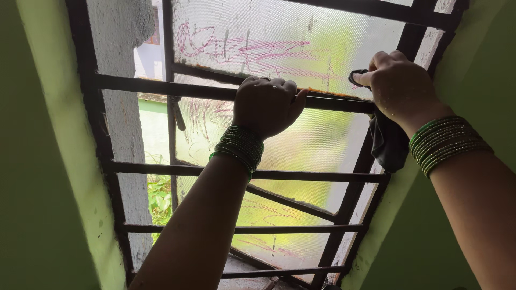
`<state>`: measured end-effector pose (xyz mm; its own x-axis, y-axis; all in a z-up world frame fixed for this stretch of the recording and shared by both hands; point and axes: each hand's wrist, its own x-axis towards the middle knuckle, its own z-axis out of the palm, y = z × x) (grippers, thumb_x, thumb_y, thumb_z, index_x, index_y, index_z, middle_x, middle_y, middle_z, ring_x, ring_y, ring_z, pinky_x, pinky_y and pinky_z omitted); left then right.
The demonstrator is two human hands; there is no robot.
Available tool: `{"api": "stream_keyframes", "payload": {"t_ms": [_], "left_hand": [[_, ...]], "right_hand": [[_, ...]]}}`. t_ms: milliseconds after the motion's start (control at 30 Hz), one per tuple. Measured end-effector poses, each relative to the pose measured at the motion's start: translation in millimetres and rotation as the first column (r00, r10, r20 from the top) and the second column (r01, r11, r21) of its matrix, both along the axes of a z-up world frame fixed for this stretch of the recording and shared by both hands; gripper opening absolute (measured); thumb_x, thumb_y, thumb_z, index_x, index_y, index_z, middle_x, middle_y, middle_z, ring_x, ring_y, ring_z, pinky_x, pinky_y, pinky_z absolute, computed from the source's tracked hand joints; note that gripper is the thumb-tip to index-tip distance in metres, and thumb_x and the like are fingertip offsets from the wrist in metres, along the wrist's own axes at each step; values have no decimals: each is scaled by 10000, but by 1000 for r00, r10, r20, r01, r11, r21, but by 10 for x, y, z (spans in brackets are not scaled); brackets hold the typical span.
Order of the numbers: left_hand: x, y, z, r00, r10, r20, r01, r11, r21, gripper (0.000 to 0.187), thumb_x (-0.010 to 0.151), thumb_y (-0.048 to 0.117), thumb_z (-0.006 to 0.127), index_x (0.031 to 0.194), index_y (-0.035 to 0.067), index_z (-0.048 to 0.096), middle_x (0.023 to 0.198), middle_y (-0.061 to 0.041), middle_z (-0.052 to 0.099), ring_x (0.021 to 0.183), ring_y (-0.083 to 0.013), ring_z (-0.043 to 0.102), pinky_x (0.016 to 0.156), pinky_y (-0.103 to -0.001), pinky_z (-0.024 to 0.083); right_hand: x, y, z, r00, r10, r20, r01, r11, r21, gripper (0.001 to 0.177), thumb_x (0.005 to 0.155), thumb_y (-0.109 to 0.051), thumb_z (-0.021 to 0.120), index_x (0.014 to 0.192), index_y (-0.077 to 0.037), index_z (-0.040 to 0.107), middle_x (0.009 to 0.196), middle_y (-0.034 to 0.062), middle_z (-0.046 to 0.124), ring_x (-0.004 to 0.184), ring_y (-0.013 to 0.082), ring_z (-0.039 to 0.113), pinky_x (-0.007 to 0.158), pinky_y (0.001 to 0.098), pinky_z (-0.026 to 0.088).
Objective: The person wipes the glass of a barred window using a cloth, moving their hands across the panes and along the metal bars.
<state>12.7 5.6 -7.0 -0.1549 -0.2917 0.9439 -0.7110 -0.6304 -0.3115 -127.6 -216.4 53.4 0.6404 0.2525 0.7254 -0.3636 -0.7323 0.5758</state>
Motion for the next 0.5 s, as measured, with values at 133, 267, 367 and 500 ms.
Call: {"api": "stream_keyframes", "payload": {"t_ms": [133,267,367,500], "left_hand": [[4,4,7,1000,-26,4,26,1000,-5,466,1033,460,523,719,150,672,587,-5,639,485,-184,619,608,-409,532],[-2,-3,3,997,-66,-26,66,998,-6,463,1034,446,534,706,149,670,570,3,630,465,-178,607,600,-410,528],[8,-3,-4,998,-59,38,60,998,-37,457,1023,452,533,701,155,663,572,8,622,482,-176,609,610,-409,533],[33,-23,0,998,-50,-27,50,999,0,475,1031,454,531,695,148,667,556,9,620,456,-171,610,597,-404,536]], "right_hand": [[-28,24,71,990,-81,-118,75,996,-55,366,930,-112,623,1213,-307,747,1185,14,659,1208,205,611,986,364,565],[-172,137,176,907,-290,-306,282,957,-70,413,922,-130,631,1250,-368,708,1197,-45,631,1284,152,567,1053,317,550],[-218,187,195,858,-400,-321,374,916,-143,409,1000,-141,569,1294,-405,671,1216,-47,624,1274,139,579,1054,289,561],[-196,183,142,874,-417,-249,356,899,-254,479,951,-160,566,1374,-383,591,1227,-43,607,1240,151,586,1046,299,546]]}}
